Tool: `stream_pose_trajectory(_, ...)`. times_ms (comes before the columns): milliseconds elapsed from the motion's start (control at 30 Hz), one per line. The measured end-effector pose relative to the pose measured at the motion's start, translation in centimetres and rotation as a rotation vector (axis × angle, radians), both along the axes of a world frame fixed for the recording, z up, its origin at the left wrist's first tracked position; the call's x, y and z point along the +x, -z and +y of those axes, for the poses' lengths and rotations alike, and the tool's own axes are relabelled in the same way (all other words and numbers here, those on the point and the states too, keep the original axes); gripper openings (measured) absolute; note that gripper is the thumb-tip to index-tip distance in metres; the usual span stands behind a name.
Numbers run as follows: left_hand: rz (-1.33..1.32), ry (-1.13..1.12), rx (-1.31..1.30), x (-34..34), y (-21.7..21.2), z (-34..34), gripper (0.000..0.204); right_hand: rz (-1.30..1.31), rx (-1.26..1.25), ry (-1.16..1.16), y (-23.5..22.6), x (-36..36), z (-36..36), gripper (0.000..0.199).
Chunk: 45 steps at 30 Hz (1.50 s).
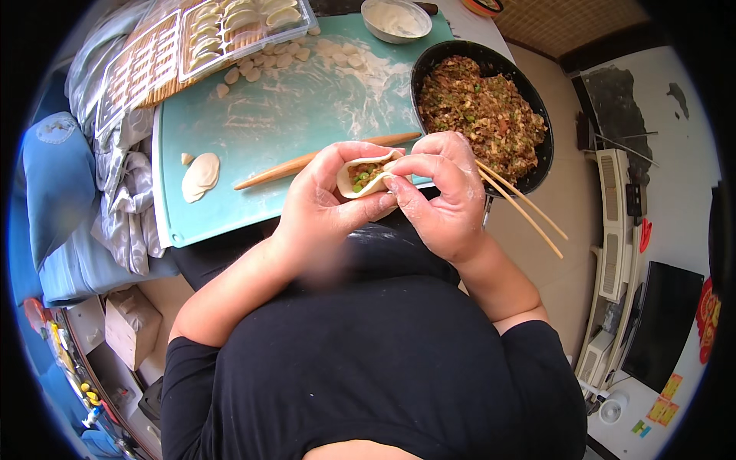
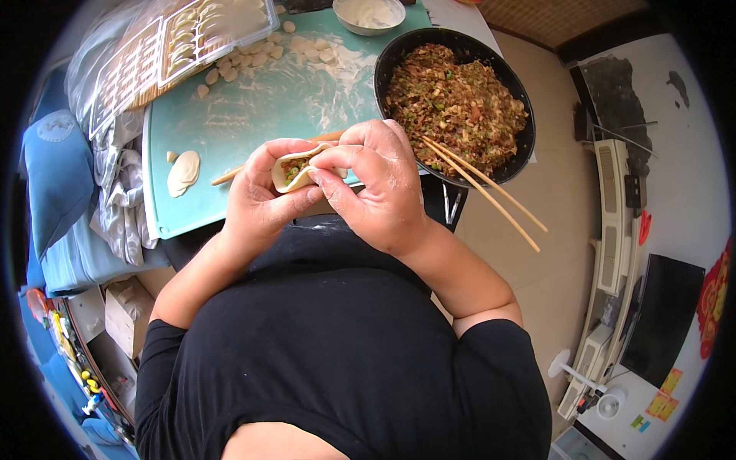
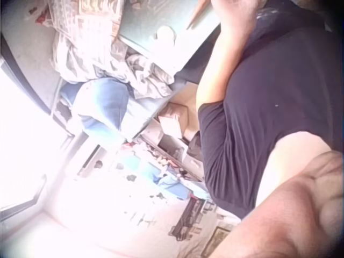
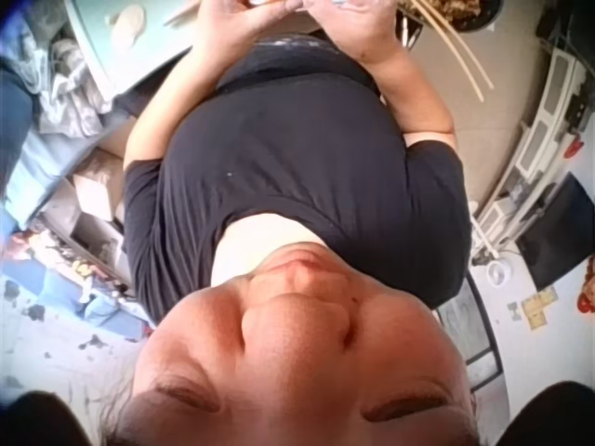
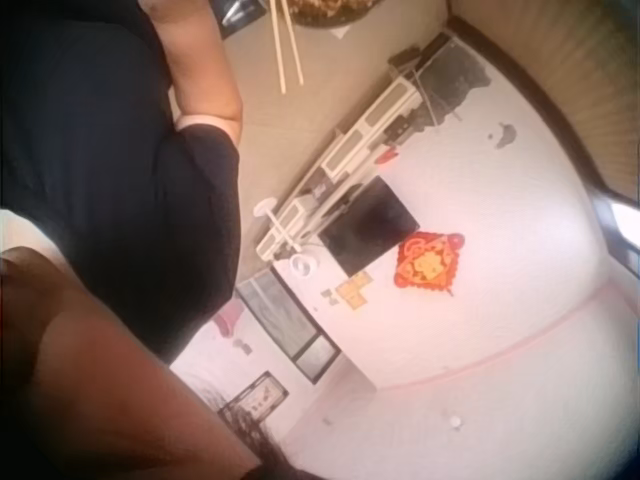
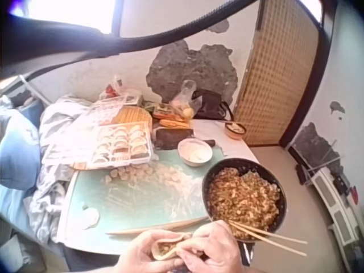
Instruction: The person fills round dough wrappers with a meat and vegetable mixture using chopsticks, then folds and pleats the edges to seal them. The finished dumplings are placed into a plastic tray on the table.
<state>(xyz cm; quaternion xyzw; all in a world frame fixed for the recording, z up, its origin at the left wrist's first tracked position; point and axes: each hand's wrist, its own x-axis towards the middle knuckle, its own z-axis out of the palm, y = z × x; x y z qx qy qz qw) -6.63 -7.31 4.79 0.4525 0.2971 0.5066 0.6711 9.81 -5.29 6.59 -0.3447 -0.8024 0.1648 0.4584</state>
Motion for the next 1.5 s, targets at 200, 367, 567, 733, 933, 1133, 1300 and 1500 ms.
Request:
stream_pose_trajectory(200,-0.012,0.001,0.071,0.0,0.5,-0.2,0.041,-0.045,-0.043,0.008,-0.7,0.3,-0.1,0.025)
stream_pose_trajectory(367,0.055,-0.052,0.103,0.1,0.1,-0.2,0.051,-0.13,-0.13,-0.126,-1.7,0.8,1.0,0.028)
stream_pose_trajectory(567,0.165,0.014,0.118,-0.4,-0.1,-0.1,0.061,-0.121,-0.139,-0.137,-2.0,0.7,0.8,0.021)
stream_pose_trajectory(733,0.105,0.021,0.105,-0.3,0.1,-0.1,0.06,-0.105,-0.122,-0.124,-1.9,0.3,0.6,0.016)
stream_pose_trajectory(933,0.18,-0.006,0.116,-0.4,0.1,-0.1,0.053,-0.138,0.029,-0.121,-1.6,0.2,0.8,0.016)
stream_pose_trajectory(1133,0.29,-0.054,0.034,-1.1,0.4,-0.2,0.04,-0.069,0.05,-0.085,-0.9,0.4,0.7,0.014)
stream_pose_trajectory(1300,0.099,-0.084,0.01,-1.0,0.6,-0.2,0.04,-0.03,-0.01,-0.031,-0.8,1.8,0.4,0.014)
stream_pose_trajectory(1500,0.091,-0.088,0.051,-0.9,0.8,-0.2,0.041,-0.051,0.002,-0.018,-0.7,1.4,0.3,0.012)
